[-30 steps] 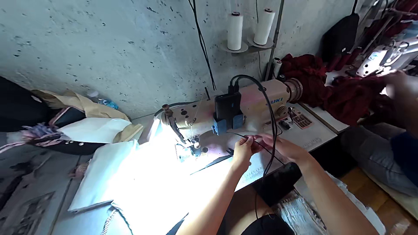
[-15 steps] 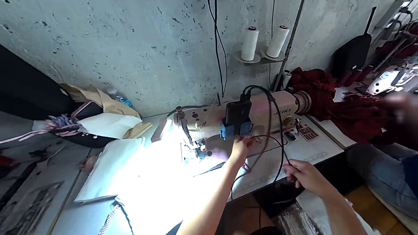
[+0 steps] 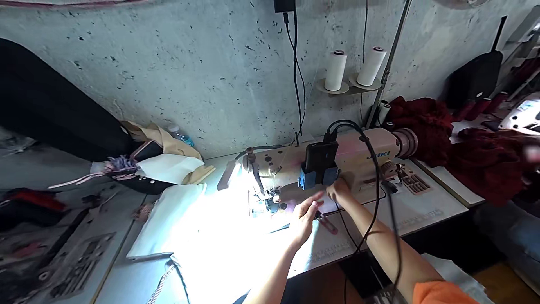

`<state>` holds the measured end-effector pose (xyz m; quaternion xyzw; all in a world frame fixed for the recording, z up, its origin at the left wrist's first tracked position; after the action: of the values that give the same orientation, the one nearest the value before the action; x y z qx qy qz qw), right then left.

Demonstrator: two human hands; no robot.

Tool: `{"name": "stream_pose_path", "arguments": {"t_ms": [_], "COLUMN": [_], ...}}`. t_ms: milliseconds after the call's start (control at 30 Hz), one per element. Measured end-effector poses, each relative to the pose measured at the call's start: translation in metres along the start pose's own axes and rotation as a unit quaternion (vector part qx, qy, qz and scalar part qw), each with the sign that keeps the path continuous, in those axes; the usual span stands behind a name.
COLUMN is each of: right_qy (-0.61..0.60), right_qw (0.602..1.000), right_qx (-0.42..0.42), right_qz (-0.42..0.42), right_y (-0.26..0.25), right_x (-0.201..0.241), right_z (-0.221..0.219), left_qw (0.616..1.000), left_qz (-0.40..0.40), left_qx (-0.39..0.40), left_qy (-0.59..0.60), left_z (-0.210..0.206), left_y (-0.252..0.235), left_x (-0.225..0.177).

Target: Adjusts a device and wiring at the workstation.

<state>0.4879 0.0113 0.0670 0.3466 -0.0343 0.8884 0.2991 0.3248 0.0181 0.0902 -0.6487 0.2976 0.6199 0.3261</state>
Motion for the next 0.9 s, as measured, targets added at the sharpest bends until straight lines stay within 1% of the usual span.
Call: {"name": "stream_pose_path", "arguments": {"t_ms": [33,100,167,200,267,367,467,500,567,633,700,733,767,800,833,900], "right_qy": [0.018,0.021,0.029,0.033,0.047,0.077,0.117,0.118,0.093,0.077,0.001,-0.042,-0.074,-0.089,-0.088,-0.073], "right_qw": [1.0,0.993,0.98,0.978,0.979,0.981,0.982,0.981,0.981,0.976,0.964,0.957,0.953,0.952,0.953,0.951], "right_qx": [-0.019,-0.085,-0.131,-0.127,-0.103,-0.071,0.011,0.022,0.031,0.076,0.109,0.109,0.099,0.071,0.023,-0.092], "right_qz": [0.002,0.078,0.149,0.162,0.17,0.162,0.145,0.15,0.168,0.188,0.243,0.267,0.278,0.285,0.289,0.284], "right_y": [-0.001,-0.008,-0.015,-0.019,-0.024,-0.033,-0.02,-0.014,0.003,0.024,0.052,0.067,0.081,0.094,0.106,0.128], "right_x": [0.005,0.013,0.018,0.02,0.023,0.023,0.037,0.04,0.039,0.027,0.006,-0.007,-0.017,-0.024,-0.027,-0.02], "right_z": [0.001,0.002,0.002,0.002,0.002,0.0,0.001,0.003,0.012,0.024,0.044,0.059,0.076,0.096,0.121,0.17], "left_qw": [1.0,0.999,0.999,0.996,0.99,0.984,0.98,0.977,0.969,0.961,0.955,0.954,0.953,0.951,0.947,0.925], "left_qz": [0.013,0.027,0.034,0.045,0.064,0.083,0.061,0.05,0.032,0.024,-0.003,-0.021,-0.04,-0.057,-0.079,-0.126], "left_qx": [0.005,0.002,-0.011,-0.016,-0.018,-0.005,-0.018,-0.023,-0.031,-0.033,-0.048,-0.061,-0.076,-0.091,-0.107,-0.15], "left_qy": [0.026,0.026,-0.04,-0.078,-0.127,-0.156,-0.187,-0.205,-0.243,-0.273,-0.293,-0.294,-0.292,-0.291,-0.292,-0.325], "left_z": [0.0,0.001,0.001,-0.001,-0.007,-0.014,-0.01,-0.008,-0.003,0.003,0.009,0.012,0.014,0.014,0.014,0.012], "left_y": [0.006,0.019,0.03,0.034,0.039,0.041,0.045,0.048,0.055,0.06,0.064,0.065,0.066,0.066,0.065,0.061], "left_x": [0.003,0.008,0.013,0.017,0.021,0.023,0.02,0.018,0.014,0.011,0.006,0.0,-0.008,-0.021,-0.039,-0.086]}}
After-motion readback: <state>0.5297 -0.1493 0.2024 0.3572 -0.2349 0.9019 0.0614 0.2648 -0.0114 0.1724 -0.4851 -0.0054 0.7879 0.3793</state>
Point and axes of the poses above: each hand's wrist, its own y-axis away from the middle knuckle, its own z-axis out of the back of the hand, x = y × z, the point moved 10 cm from there along -y, towards the middle knuckle, and after that the axes turned 6 degrees about z, right-handed, at the moved point
